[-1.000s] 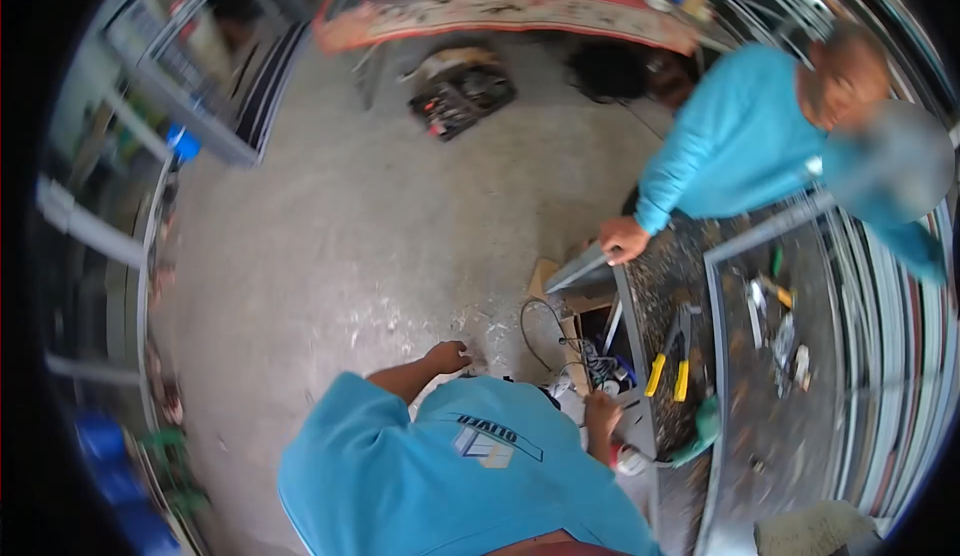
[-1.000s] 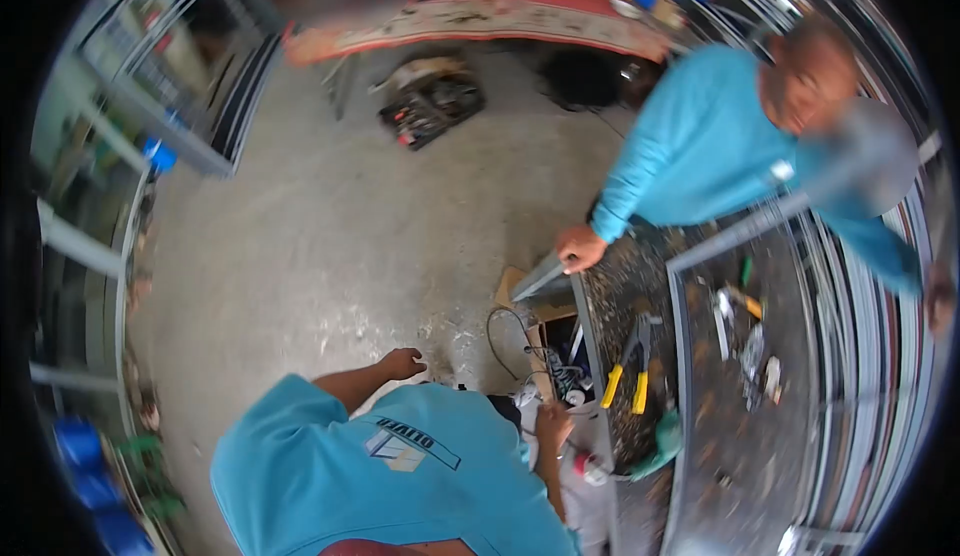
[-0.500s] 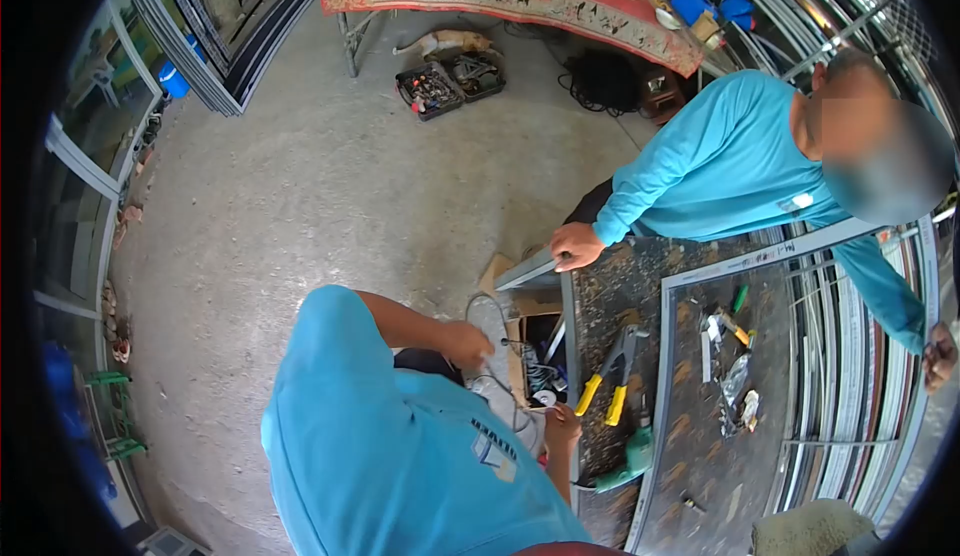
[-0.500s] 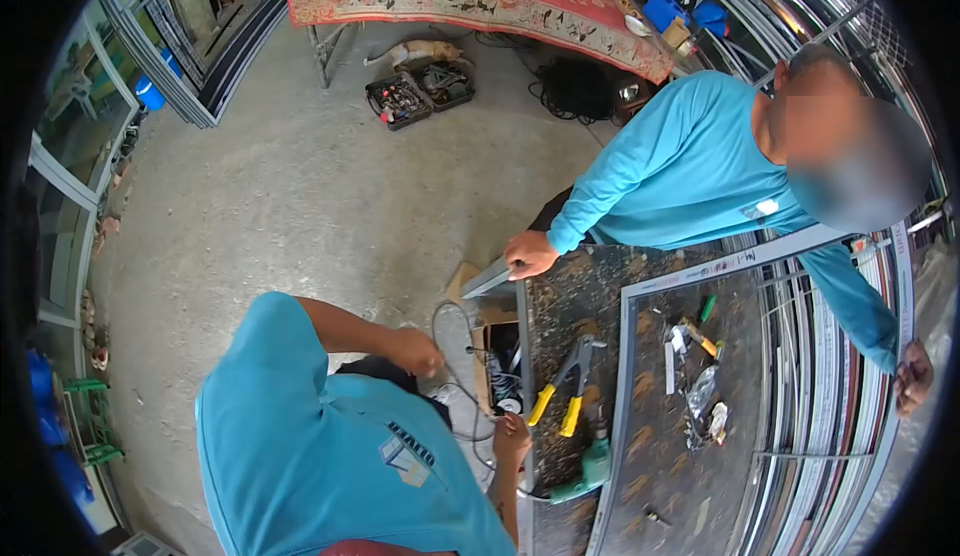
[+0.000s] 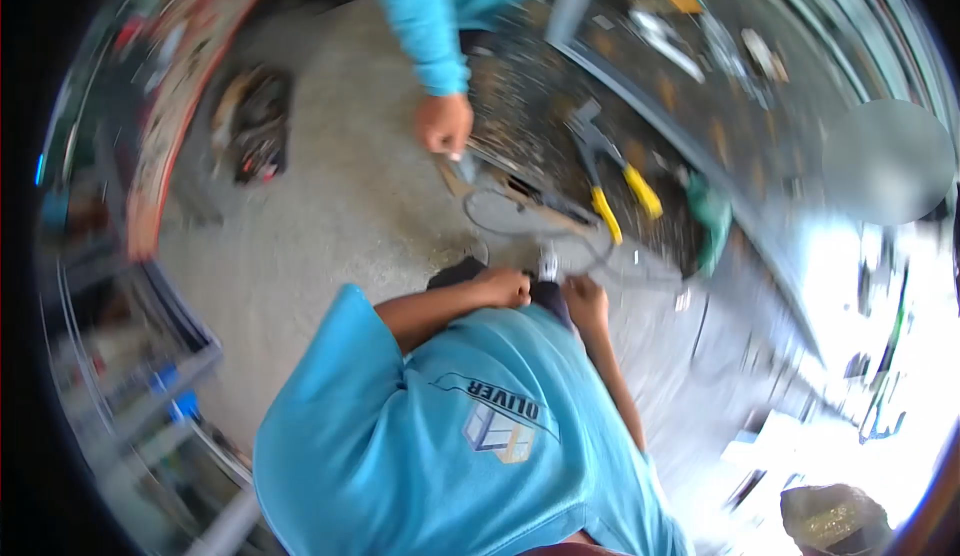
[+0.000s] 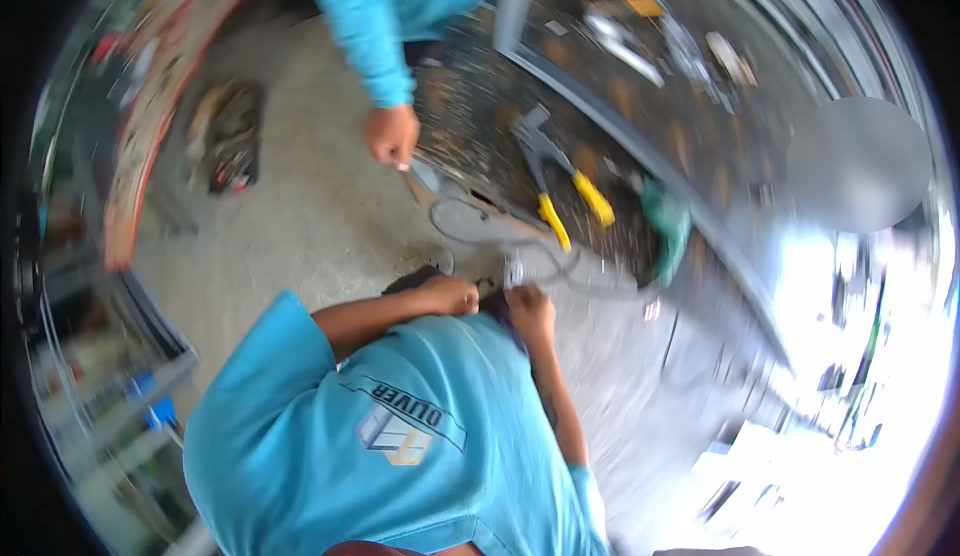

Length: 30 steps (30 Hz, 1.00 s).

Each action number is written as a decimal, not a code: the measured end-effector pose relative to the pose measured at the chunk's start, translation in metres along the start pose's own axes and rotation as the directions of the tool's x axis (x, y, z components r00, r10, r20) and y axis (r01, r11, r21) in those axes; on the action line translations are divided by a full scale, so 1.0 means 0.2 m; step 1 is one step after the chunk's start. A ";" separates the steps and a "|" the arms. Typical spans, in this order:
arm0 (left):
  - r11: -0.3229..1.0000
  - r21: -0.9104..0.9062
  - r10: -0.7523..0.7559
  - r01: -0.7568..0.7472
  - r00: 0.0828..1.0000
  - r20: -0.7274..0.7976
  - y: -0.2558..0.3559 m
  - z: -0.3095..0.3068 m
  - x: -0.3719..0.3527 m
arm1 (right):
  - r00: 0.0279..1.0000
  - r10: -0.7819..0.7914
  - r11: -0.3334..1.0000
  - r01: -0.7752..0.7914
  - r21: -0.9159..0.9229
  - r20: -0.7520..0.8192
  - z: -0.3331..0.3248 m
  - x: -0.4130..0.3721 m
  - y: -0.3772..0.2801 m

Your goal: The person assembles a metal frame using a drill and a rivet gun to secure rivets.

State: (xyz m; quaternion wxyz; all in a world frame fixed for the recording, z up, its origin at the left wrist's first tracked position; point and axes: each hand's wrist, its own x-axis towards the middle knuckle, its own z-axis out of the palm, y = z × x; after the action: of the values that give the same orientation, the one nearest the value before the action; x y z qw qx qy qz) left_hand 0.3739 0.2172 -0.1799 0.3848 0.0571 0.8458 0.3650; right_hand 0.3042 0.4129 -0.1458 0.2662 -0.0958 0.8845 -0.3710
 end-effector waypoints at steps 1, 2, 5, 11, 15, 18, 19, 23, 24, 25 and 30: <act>0.994 0.089 0.058 -0.062 0.997 0.052 0.00 0.04 0.09 | 0.994 0.051 0.979 -0.031 0.199 -0.094 0.07 -0.04 -0.11; 0.977 0.170 0.115 -0.131 0.988 0.104 0.01 0.09 0.18 | 0.989 0.018 0.989 0.005 0.150 -0.147 0.12 -0.05 -0.22; 0.935 0.255 0.202 -0.248 0.960 0.192 0.09 0.16 0.34 | 0.923 -0.360 0.927 0.370 0.056 -0.133 0.22 -0.09 -0.27; 0.716 0.677 -0.219 0.171 0.976 -0.015 0.28 0.49 0.42 | 0.963 -0.084 0.989 0.050 0.136 0.255 0.25 -0.18 -0.06; 0.002 0.772 -0.542 0.635 0.650 -0.533 0.36 1.04 0.75 | 0.961 -0.119 0.992 0.106 0.064 0.251 0.18 -0.29 0.04; 0.213 0.637 -0.679 0.741 0.581 -0.449 0.82 0.64 0.45 | 0.958 -0.138 0.990 0.142 0.001 0.253 0.07 -0.35 0.15; 0.254 0.590 -0.702 0.766 0.566 -0.432 0.94 0.58 0.39 | 0.957 -0.139 0.989 0.148 -0.015 0.253 0.03 -0.37 0.19; 0.420 0.391 -0.720 0.819 0.563 -0.406 1.25 0.63 0.44 | 0.953 -0.146 0.981 0.174 -0.085 0.266 -0.09 -0.44 0.38; 0.541 0.380 -0.660 0.750 0.659 -0.361 1.30 0.60 0.41 | 0.951 -0.145 0.980 0.177 -0.095 0.272 -0.12 -0.46 0.43; 0.555 0.347 -0.685 0.756 0.652 -0.326 1.41 0.52 0.27 | 0.949 -0.144 0.978 0.180 -0.106 0.279 -0.16 -0.48 0.47; 0.484 0.320 -0.789 0.814 0.564 -0.244 1.49 0.52 0.26 | 0.943 -0.147 0.972 0.194 -0.134 0.299 -0.27 -0.52 0.59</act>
State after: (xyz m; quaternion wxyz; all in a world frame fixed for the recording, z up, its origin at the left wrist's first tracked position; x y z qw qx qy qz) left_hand 0.3547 0.5143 -0.0597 0.4628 -0.2780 0.8410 -0.0351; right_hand 0.3652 0.5676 -0.1557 0.3498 -0.2461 0.8520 -0.3020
